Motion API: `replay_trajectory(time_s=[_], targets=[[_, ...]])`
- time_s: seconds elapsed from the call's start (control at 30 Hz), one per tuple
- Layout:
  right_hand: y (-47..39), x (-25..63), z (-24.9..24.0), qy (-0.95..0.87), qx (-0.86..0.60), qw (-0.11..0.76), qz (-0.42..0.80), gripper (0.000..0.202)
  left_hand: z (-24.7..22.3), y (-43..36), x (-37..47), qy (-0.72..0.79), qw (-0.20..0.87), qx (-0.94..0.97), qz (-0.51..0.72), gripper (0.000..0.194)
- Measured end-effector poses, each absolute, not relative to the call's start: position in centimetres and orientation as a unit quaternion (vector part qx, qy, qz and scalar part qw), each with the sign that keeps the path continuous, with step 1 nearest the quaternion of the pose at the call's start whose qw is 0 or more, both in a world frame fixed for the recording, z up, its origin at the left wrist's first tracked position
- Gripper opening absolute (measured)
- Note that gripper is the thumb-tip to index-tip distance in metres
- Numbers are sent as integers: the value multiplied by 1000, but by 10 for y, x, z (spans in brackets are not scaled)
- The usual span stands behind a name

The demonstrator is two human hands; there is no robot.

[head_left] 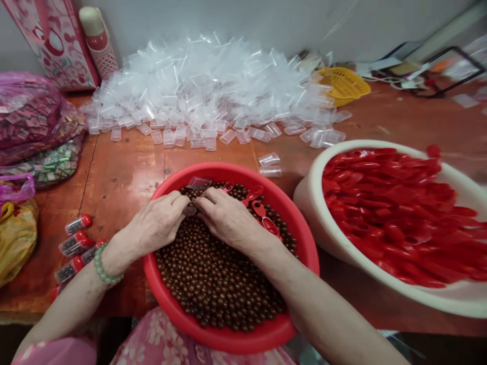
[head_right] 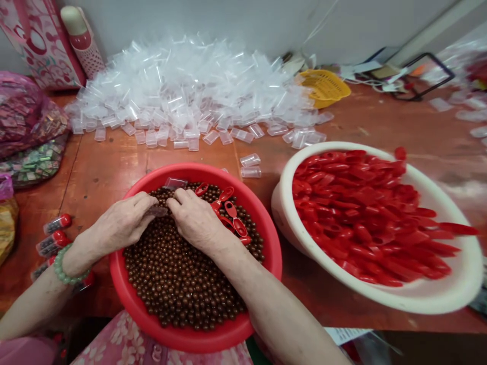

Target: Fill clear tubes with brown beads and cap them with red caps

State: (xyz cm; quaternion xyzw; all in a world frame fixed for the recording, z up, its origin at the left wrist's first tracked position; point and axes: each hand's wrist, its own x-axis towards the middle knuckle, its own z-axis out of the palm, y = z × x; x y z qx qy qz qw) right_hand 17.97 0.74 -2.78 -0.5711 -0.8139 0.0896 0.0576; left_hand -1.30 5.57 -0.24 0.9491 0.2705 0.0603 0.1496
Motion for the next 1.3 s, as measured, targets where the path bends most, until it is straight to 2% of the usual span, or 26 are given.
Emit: replay_trajectory(time_s=[0.17, 0.23, 0.43, 0.6, 0.67, 0.77, 0.83, 0.9, 0.97, 1.1, 1.2, 1.3], targets=[[2, 182, -35, -841, -502, 50, 195, 49, -7, 41, -22, 254, 130, 958, 2, 20], [5, 184, -36, -845, -487, 40, 215, 53, -8, 37, -21, 243, 118, 962, -37, 20], [26, 189, -19, -854, -464, -51, 227, 31, -9, 32, -15, 192, 148, 964, -113, 26], [34, 188, -10, -887, -431, -119, 111, 21, -7, 39, -10, 154, 163, 964, -145, 27], [32, 184, -10, -902, -407, -131, 58, 19, -4, 38, -6, 147, 132, 968, -152, 27], [27, 174, -9, -904, -399, -154, 11, 19, 4, 29, 5, 158, 28, 973, -163, 30], [24, 166, -8, -904, -391, -174, 11, 24, 11, 22, 14, 190, -39, 963, -189, 27], [21, 162, -9, -908, -369, -193, 37, 27, 13, 17, 23, 207, -61, 952, -217, 23], [18, 163, -13, -915, -338, -207, 72, 28, 10, 18, 27, 199, -35, 954, -221, 24], [10, 179, -24, -925, -288, -198, 149, 29, -10, 30, 21, 149, 105, 966, -181, 23], [2, 193, -30, -908, -290, -137, 268, 26, -20, 37, 13, 125, 180, 953, -208, 16], [-4, 204, -32, -861, -307, -65, 401, 25, -19, 39, 11, 122, 225, 941, -220, 21]])
